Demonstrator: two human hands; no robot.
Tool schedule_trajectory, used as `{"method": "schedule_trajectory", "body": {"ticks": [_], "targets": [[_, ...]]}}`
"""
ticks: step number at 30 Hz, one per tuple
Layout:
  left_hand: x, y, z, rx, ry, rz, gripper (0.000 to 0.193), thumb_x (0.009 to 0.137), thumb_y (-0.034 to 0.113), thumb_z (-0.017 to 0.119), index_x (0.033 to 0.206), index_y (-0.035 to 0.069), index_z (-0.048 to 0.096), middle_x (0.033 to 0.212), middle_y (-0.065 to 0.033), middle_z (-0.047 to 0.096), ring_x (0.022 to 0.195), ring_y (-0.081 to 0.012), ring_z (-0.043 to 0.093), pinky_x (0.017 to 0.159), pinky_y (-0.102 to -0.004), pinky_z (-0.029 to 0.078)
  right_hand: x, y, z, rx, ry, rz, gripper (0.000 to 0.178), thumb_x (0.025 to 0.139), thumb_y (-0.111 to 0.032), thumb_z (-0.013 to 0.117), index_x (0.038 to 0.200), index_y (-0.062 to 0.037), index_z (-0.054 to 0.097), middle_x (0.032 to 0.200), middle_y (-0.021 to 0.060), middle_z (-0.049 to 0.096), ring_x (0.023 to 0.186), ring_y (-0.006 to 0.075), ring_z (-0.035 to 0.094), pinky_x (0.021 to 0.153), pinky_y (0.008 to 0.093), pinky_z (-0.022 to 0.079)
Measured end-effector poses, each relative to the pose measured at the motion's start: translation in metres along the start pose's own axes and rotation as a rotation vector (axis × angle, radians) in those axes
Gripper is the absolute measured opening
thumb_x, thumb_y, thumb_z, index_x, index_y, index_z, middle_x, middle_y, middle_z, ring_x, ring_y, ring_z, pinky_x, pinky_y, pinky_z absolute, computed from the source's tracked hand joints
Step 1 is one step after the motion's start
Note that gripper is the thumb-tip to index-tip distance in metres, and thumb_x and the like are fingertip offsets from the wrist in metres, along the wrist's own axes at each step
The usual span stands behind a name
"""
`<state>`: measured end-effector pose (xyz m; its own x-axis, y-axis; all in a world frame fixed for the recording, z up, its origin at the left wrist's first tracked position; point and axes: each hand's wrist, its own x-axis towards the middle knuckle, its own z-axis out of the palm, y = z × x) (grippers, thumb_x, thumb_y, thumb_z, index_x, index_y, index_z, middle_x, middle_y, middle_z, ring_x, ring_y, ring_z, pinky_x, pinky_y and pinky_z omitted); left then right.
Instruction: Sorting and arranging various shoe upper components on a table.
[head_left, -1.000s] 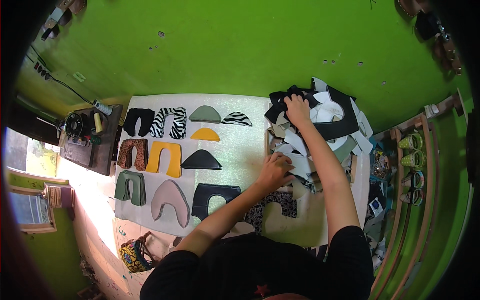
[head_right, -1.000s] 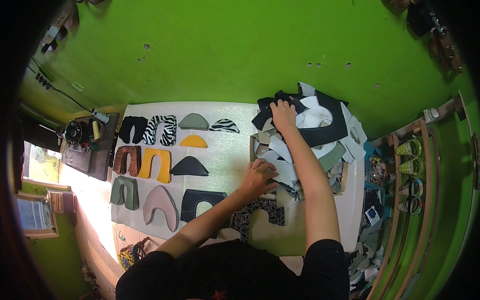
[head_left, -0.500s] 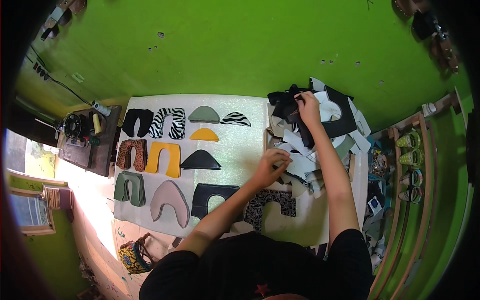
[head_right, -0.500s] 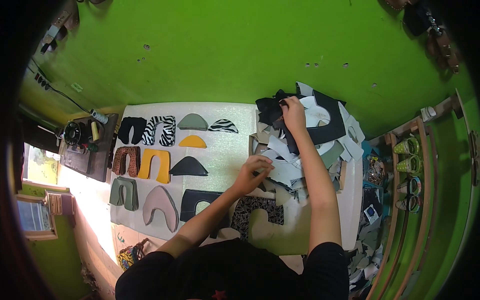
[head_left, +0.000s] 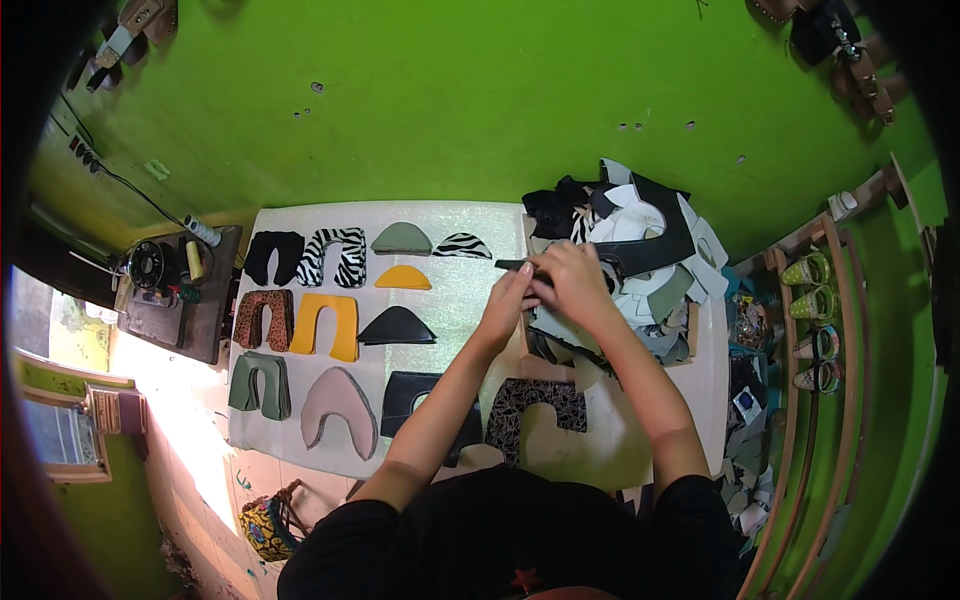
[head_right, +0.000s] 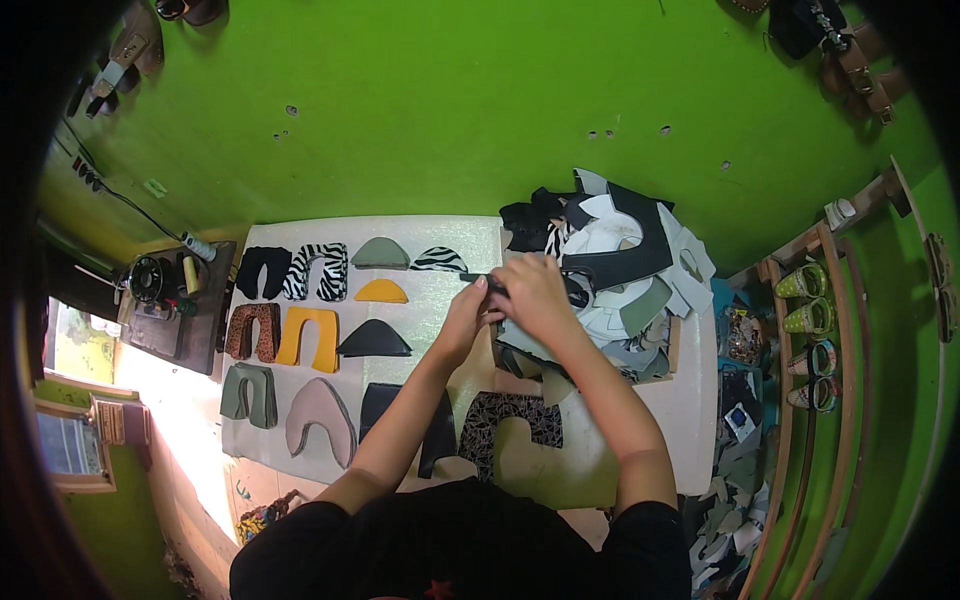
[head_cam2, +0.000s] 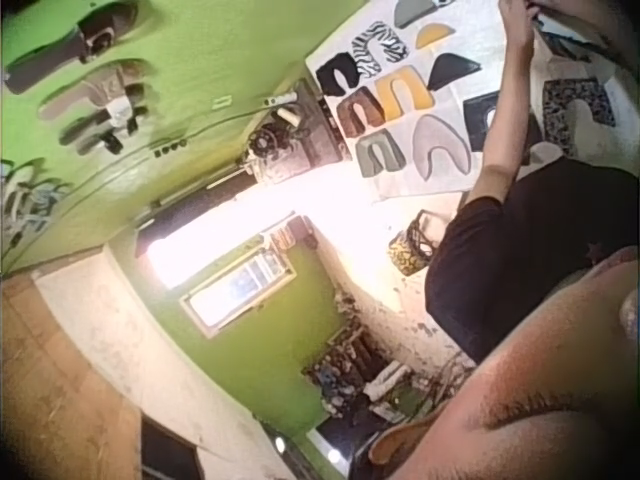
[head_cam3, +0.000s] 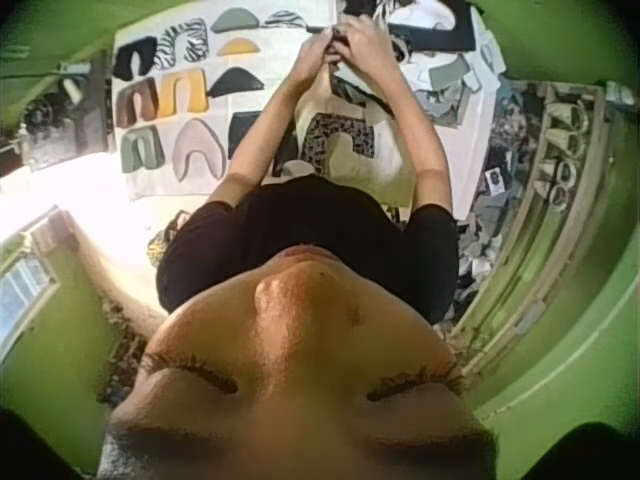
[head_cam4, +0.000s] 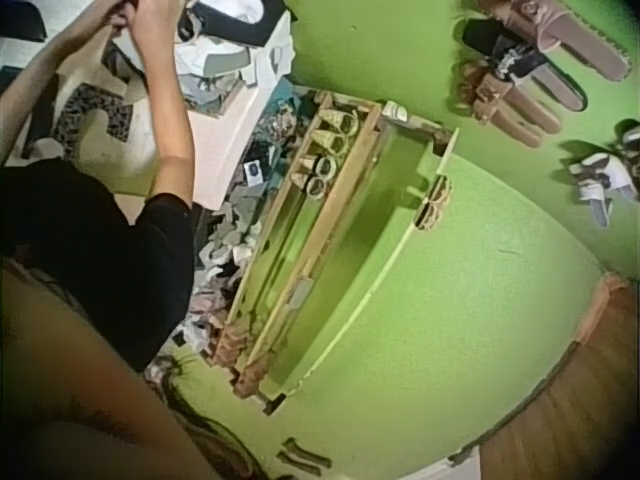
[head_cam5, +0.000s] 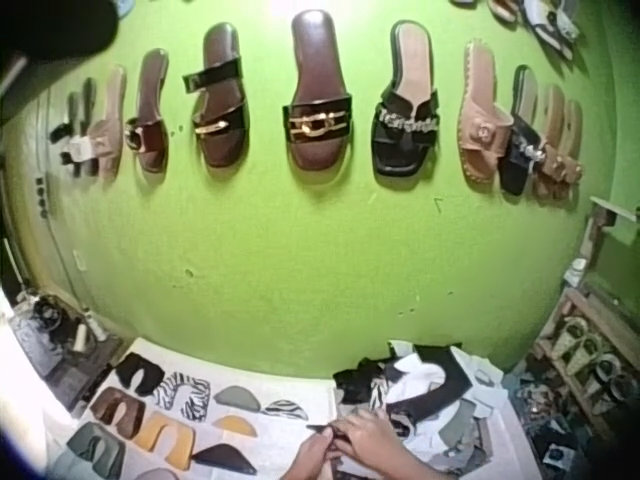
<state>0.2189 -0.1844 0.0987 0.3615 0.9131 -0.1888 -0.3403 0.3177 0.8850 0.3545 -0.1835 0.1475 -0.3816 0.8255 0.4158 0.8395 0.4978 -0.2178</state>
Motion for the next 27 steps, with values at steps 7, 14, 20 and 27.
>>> {"method": "schedule_trajectory", "body": {"ticks": [7,14,20,27], "targets": [[0.002,0.001,-0.029,0.007,0.195,0.060,0.029,0.093,0.019,0.038,0.109,-0.002,0.052,0.090,-0.0085,0.063,0.073,-0.0126,0.060,0.067,-0.0222,0.046,0.008,0.012,0.008,0.556,-0.145,0.155,0.033,0.070,-0.018,0.066,0.098,-0.0023,0.059,0.075,0.0042,0.056,0.070,0.0166,0.054,0.066,0.0283,0.040],[-0.004,0.027,-0.029,0.119,0.226,0.076,0.033,0.090,0.024,0.045,0.108,-0.003,0.054,0.083,-0.0059,0.066,0.063,-0.0040,0.051,0.057,-0.0178,0.036,0.053,0.126,0.053,0.250,0.296,0.661,0.034,0.074,-0.017,0.064,0.101,0.0007,0.055,0.061,0.0089,0.056,0.059,0.0213,0.057,0.058,0.0319,0.045],[-0.014,0.029,-0.040,0.161,0.139,0.055,0.020,0.090,0.013,0.044,0.104,0.000,0.041,0.090,-0.0117,0.064,0.067,-0.0116,0.057,0.059,-0.0207,0.040,0.079,0.124,0.078,-0.124,0.018,0.785,0.041,0.070,-0.024,0.066,0.103,-0.0026,0.053,0.088,0.0177,0.061,0.081,0.0336,0.060,0.068,0.0400,0.049],[-0.020,0.022,-0.058,0.055,0.099,0.110,0.019,0.089,0.008,0.044,0.106,0.002,0.048,0.094,-0.0068,0.061,0.064,-0.0085,0.052,0.066,-0.0228,0.044,0.073,0.114,0.072,-0.118,0.305,0.602,0.020,0.077,-0.016,0.054,0.088,0.0001,0.057,0.091,0.0168,0.055,0.080,0.0347,0.057,0.064,0.0430,0.046]]}}
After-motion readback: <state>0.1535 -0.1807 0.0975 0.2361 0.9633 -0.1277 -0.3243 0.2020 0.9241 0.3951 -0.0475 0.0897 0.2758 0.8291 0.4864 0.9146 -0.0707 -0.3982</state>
